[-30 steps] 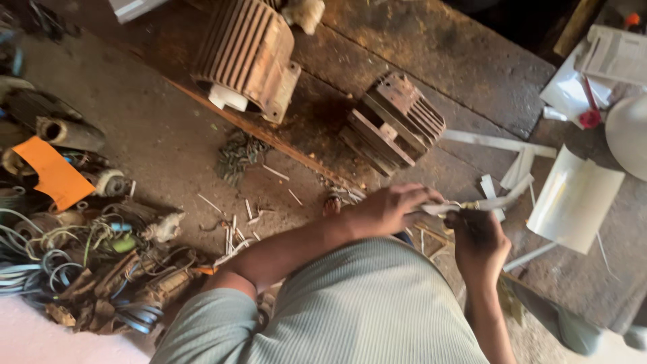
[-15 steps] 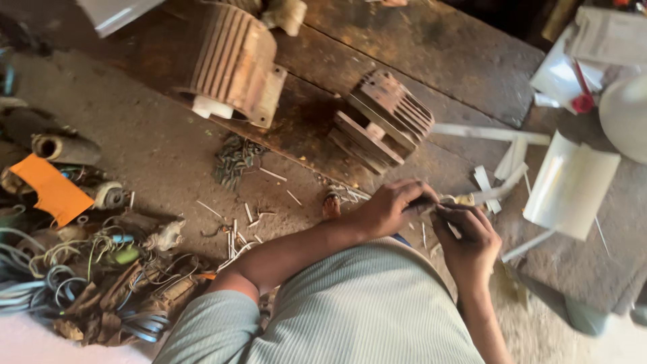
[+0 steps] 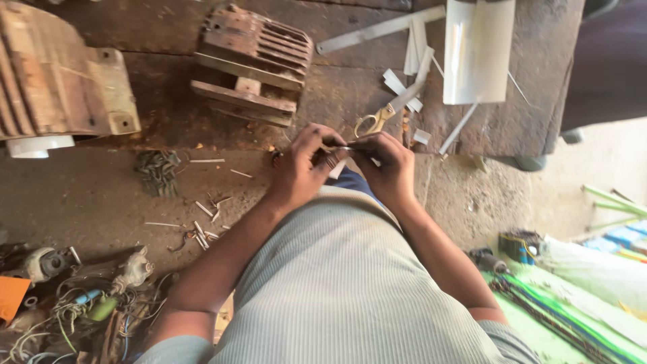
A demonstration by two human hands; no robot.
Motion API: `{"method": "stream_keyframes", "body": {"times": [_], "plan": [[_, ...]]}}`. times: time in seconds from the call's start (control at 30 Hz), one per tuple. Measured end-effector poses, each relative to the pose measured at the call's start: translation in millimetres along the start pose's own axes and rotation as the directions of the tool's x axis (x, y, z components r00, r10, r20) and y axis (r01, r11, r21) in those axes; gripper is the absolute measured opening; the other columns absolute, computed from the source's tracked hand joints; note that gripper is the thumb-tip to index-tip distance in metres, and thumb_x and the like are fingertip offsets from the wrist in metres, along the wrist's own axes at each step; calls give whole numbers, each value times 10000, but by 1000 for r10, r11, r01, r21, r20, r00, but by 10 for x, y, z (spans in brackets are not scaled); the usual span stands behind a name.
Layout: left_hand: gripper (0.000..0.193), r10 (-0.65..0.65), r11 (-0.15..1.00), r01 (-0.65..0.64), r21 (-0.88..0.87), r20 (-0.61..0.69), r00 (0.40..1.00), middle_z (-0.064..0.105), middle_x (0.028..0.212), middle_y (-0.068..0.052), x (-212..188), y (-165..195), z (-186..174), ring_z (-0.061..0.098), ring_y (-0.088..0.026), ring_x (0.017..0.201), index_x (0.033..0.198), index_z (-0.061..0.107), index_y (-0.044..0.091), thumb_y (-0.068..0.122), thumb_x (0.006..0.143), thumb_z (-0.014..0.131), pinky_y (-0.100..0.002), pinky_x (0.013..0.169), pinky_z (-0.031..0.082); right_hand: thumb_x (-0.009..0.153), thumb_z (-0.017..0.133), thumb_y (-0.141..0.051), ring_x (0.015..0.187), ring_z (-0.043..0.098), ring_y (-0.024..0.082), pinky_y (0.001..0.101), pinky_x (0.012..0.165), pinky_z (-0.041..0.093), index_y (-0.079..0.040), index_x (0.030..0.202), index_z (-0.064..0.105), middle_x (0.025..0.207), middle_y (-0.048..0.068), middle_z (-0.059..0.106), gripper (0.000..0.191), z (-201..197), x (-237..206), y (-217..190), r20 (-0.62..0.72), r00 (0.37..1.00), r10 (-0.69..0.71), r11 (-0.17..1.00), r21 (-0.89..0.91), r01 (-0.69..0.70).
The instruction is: The person stands at a workbench with several electric motor housings and cuts white plastic strips with scissors, then inserts the strips into the slots of a motor stator, pressing each strip into place by hand. They work through the strips one at a time, fitting them around the motor housing on the bench.
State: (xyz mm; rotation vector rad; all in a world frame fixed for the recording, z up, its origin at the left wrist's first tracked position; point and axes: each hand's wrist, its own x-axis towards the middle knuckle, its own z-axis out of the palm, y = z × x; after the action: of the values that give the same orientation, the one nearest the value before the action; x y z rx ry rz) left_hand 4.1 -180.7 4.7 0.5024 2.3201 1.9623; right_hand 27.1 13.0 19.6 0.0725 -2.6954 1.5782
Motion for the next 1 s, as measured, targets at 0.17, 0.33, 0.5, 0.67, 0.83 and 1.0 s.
{"method": "stream_keyframes", "body": {"times": [0.17,0.33,0.5,0.67,0.83,1.0], "plan": [[127,43,997,-46,56,49,998,697,1030,-76,23,-128,45,710,-240,956,1059,680,50,150,999,731,-358,825,581,945,759,-5,903,700,107,259,798,586,-3,1078,705,977,58,723,144,-37,-105,199,76,996,52,991,119,-61],[99,200,974,-208,94,83,976,701,1020,-87,291,-561,265,719,-256,942,1029,684,47,123,982,725,-368,816,593,987,749,-105,962,732,159,304,874,607,-56,1088,717,1037,66,753,117,-105,92,654,66,995,70,991,-116,-62],[21,331,545,-355,760,194,923,664,1017,-129,850,-1182,639,664,-244,944,937,668,26,13,946,681,-348,813,578,900,722,-194,1340,518,267,481,1121,415,-126,1373,650,1416,81,636,484,-359,502,1232,397,886,-240,537,-706,462],[80,232,540,-364,759,282,931,652,1096,-128,646,-1446,756,610,-310,1092,955,685,33,72,945,615,-417,929,542,997,691,-194,1301,571,242,389,1120,482,-159,1381,626,1367,39,660,392,-499,597,1427,586,769,-258,360,-680,639],[457,213,462,-292,837,214,953,557,1458,-133,297,-1422,750,468,-376,1359,1372,645,59,110,924,568,-486,1045,470,941,660,-132,1047,644,245,371,984,566,-66,1186,646,1132,96,670,254,-251,701,1306,462,886,24,627,-697,347],[441,3,512,-161,843,186,983,476,1502,-187,287,-1392,786,418,-416,1411,1385,640,166,107,961,535,-534,1088,446,998,671,-231,963,668,363,484,802,553,-86,1191,633,1094,147,684,244,176,703,1255,145,969,199,742,-668,-53]]}}
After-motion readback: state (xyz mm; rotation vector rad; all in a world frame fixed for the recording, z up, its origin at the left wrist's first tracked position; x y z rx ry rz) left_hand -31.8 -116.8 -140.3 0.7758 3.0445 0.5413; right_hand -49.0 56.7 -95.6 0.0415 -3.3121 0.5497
